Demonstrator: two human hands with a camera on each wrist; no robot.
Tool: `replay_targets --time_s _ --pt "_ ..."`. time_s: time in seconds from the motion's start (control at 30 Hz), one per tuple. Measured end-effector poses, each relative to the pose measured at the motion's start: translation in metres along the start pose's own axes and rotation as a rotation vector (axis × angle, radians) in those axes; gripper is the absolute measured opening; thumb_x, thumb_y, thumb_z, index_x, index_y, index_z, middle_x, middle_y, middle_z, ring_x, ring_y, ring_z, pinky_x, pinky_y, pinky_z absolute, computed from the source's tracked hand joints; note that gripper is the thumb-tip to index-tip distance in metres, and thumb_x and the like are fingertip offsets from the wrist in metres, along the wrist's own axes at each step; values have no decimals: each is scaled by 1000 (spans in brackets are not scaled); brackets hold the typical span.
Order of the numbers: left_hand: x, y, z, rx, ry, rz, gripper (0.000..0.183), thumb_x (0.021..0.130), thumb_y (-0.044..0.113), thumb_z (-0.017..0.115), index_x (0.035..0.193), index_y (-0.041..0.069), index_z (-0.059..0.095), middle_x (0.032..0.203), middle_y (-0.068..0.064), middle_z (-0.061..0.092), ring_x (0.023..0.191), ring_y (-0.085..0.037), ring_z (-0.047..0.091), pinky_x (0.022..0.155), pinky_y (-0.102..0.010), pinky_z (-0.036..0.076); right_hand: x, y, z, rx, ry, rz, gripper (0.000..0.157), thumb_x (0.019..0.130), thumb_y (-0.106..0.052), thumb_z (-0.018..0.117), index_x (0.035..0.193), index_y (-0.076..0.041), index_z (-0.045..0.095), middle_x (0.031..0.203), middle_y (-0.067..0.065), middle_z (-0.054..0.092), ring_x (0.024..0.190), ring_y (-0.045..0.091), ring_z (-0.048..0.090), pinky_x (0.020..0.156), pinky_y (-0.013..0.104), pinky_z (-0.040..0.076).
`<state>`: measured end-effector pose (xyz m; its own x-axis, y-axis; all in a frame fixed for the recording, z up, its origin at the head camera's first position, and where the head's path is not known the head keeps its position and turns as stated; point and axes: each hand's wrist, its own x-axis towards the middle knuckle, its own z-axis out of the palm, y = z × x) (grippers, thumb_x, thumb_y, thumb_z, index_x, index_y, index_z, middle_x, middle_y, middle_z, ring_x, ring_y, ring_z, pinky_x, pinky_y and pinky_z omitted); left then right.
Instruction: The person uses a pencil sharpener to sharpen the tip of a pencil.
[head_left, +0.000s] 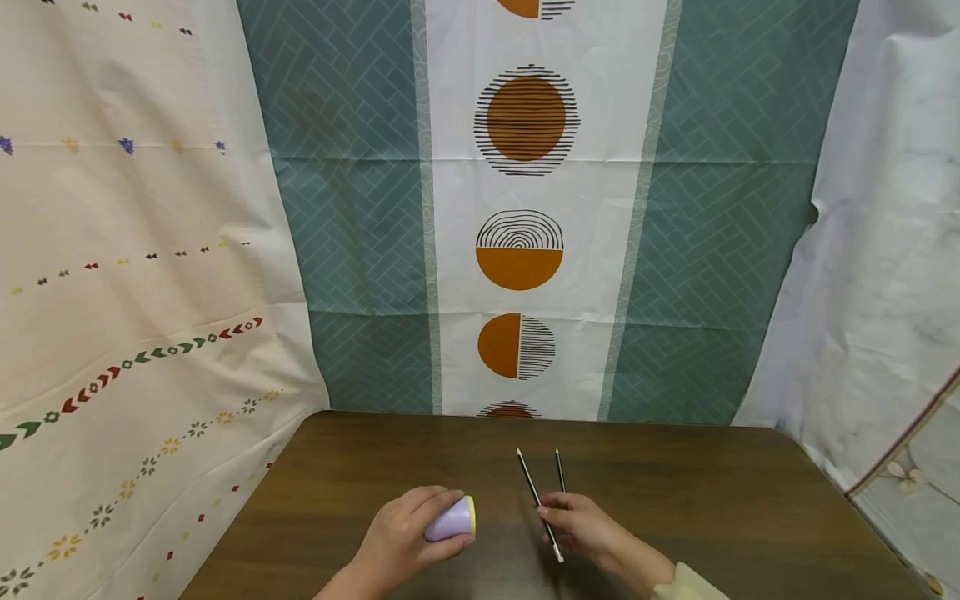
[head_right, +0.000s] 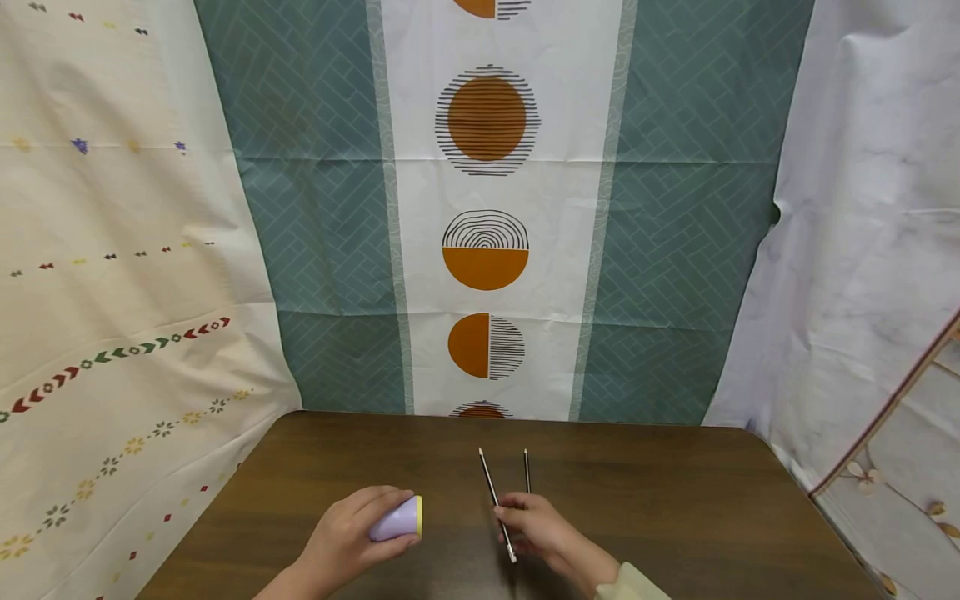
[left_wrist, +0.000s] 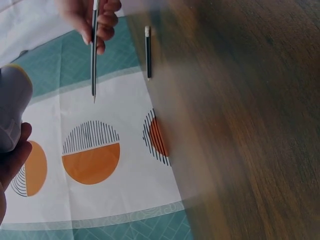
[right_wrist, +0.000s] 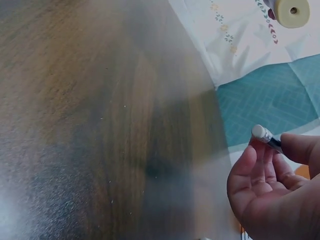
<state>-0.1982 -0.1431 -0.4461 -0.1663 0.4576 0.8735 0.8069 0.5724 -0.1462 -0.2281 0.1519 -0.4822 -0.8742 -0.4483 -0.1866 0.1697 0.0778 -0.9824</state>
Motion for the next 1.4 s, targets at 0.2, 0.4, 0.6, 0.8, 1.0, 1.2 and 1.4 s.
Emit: replay_targets --time_s 0.2,0.4,0.6,0.8,1.0,1.2,1.4 --pt "0 0 -1 -3 -7 -4 45 99 52 61 109 10 73 95 0 74 80 -12 70 67 -18 57 12 2 2 24 -10 -44 57 101 -24 63 136 18 47 97 -3 63 80 7 65 67 19 51" --pt "-1 0 -1 0 -11 -6 45 99 53 61 109 11 73 95 0 74 80 -12 70 68 -19 57 24 2 6 30 45 -56 58 100 -22 64 136 19 46 95 -4 67 81 7 67 64 18 52" --pt "-1 -1 0 4 -1 1 46 101 53 57 108 10 74 95 0 74 79 -12 71 68 -19 57 31 -1 15 10 131 -47 54 102 -15 60 139 21 42 100 1 66 79 9 67 63 21 52" --pt "0 0 -1 1 -12 -9 45 99 53 60 108 11 74 94 1 73 80 -12 70 68 -19 57 43 0 19 23 182 -40 52 102 -14 60 138 20 44 102 5 64 79 11 68 62 22 53" --pt "-2 1 -2 2 -41 -34 48 100 55 57 108 11 74 95 1 74 81 -10 70 69 -18 57 53 2 24 45 211 -37 47 101 -12 61 135 18 48 92 -1 65 75 9 67 60 20 52" --pt "-1 -1 -2 -5 -19 -12 44 98 52 62 109 10 73 95 0 74 80 -12 70 68 -18 57 63 5 25 56 242 -32 43 101 -11 61 132 18 51 87 -2 66 72 9 66 58 20 52" --pt "-2 -1 -3 3 -39 -39 48 99 56 57 107 11 74 94 1 74 80 -11 70 69 -19 57 72 4 27 44 279 -21 45 101 -11 61 134 18 50 90 3 67 75 11 65 60 22 54"
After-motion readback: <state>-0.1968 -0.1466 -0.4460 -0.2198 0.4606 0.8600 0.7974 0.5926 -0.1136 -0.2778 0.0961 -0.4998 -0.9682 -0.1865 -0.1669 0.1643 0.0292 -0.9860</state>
